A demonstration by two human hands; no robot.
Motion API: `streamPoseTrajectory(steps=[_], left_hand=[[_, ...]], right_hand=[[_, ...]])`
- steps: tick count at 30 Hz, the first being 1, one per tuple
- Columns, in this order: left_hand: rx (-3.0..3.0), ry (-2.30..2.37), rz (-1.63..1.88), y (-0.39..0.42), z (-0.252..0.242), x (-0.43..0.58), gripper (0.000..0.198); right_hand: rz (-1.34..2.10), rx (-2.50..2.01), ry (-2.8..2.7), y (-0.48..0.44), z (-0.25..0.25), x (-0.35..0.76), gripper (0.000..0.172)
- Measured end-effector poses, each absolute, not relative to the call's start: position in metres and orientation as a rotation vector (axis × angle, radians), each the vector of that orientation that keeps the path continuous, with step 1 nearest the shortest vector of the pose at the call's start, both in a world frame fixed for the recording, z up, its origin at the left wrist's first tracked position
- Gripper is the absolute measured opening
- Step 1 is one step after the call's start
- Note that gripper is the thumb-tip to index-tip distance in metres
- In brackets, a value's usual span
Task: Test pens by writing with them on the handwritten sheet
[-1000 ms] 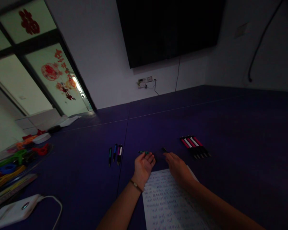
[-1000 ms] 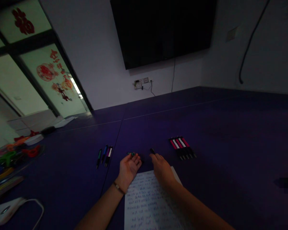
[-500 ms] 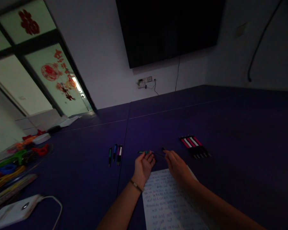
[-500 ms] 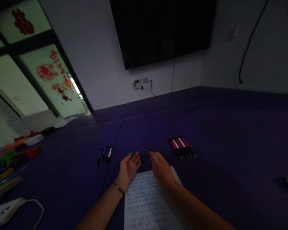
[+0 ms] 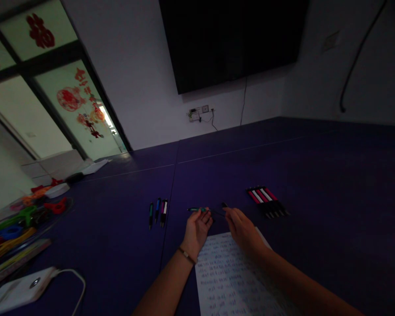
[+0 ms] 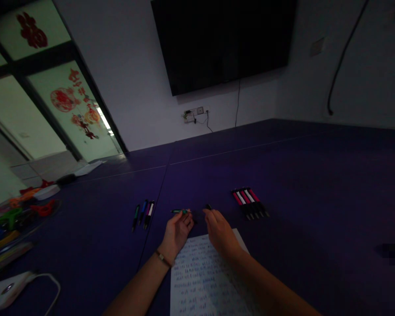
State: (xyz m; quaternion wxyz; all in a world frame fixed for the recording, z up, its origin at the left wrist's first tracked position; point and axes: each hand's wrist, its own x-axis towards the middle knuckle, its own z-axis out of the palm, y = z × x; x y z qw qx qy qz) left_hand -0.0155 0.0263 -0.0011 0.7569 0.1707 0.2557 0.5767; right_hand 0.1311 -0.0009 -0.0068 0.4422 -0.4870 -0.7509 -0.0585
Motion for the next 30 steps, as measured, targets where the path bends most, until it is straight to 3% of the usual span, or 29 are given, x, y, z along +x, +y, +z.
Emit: streamPoseTrajectory(steps=[30], left_hand=[[0.654, 0.609, 1.090, 0.010, 0.010, -0.007, 0.014]], right_hand=[[0.079, -1.138, -1.826, 0.000, -0.014, 0.135, 0.026]])
